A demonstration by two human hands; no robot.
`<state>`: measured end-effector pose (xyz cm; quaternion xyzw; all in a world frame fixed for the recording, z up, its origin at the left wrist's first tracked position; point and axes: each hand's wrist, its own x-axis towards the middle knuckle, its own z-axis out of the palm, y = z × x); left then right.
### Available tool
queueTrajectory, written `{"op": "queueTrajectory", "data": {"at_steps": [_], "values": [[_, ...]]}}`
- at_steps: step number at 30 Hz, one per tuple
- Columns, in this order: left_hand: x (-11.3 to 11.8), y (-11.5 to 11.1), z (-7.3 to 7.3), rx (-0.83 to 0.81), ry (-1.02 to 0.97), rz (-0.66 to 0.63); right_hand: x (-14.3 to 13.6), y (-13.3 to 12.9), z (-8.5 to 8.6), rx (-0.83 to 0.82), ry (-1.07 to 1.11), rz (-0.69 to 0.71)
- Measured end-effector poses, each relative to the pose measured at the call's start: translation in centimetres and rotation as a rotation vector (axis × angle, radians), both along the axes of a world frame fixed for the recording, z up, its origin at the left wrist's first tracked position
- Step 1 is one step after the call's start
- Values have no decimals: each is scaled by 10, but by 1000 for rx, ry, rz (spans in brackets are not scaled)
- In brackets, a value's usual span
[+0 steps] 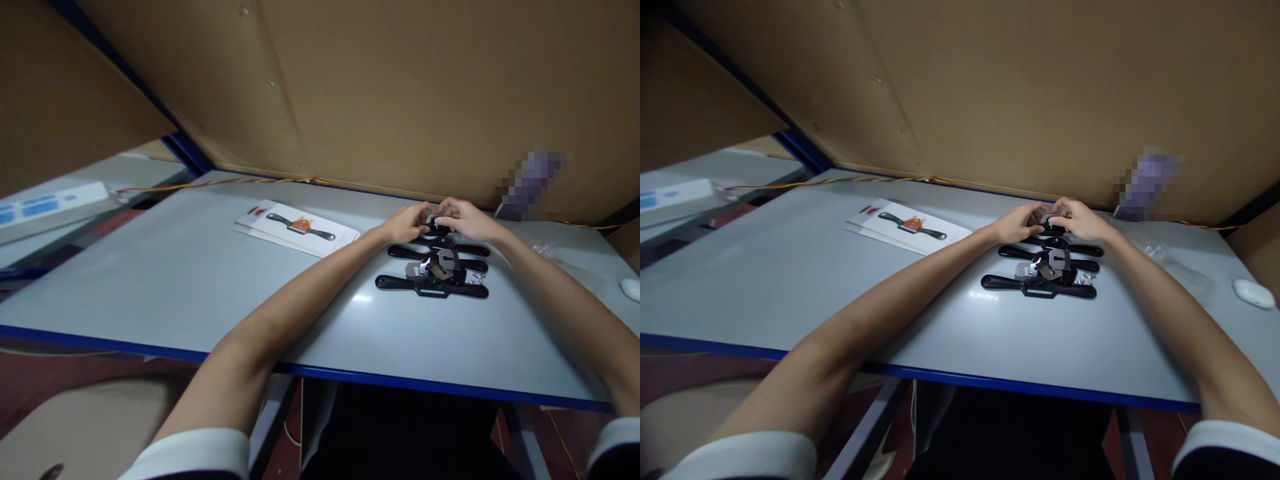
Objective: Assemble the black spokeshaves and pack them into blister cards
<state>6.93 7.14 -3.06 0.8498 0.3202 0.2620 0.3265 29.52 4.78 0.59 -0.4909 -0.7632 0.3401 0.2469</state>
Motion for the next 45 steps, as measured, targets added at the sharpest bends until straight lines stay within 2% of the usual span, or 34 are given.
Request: {"op": "queueTrajectory", "data": {"at_steps": [3,5,10,16,20,25,30,33,36,41,45], "values": [[0,0,0,0,0,-4,-6,-2,-4,89,-39,-68],[-1,-1,0,6,6,-5,-9,-4,-5,102,-59,-60],[-1,-3,0,14,20,-1,-4,-4,-3,83,-35,-23],[0,-4,1,12,-39,-16,2,-2,2,-38,39,13],[-1,-5,4,27,5,-27,-7,-7,-2,92,-9,-43],[-3,-4,9,126,98,-58,-10,-20,-1,227,-152,21],[-3,-11,24,343,87,44,-3,-43,8,269,-32,8],[-1,-24,34,390,81,48,0,-64,13,317,31,-43],[-3,-37,38,393,115,45,7,-87,17,406,-65,-122],[-12,-46,29,384,256,71,27,-112,14,489,-183,-329],[-17,-44,27,365,181,167,43,-119,7,565,-210,-423]]}}
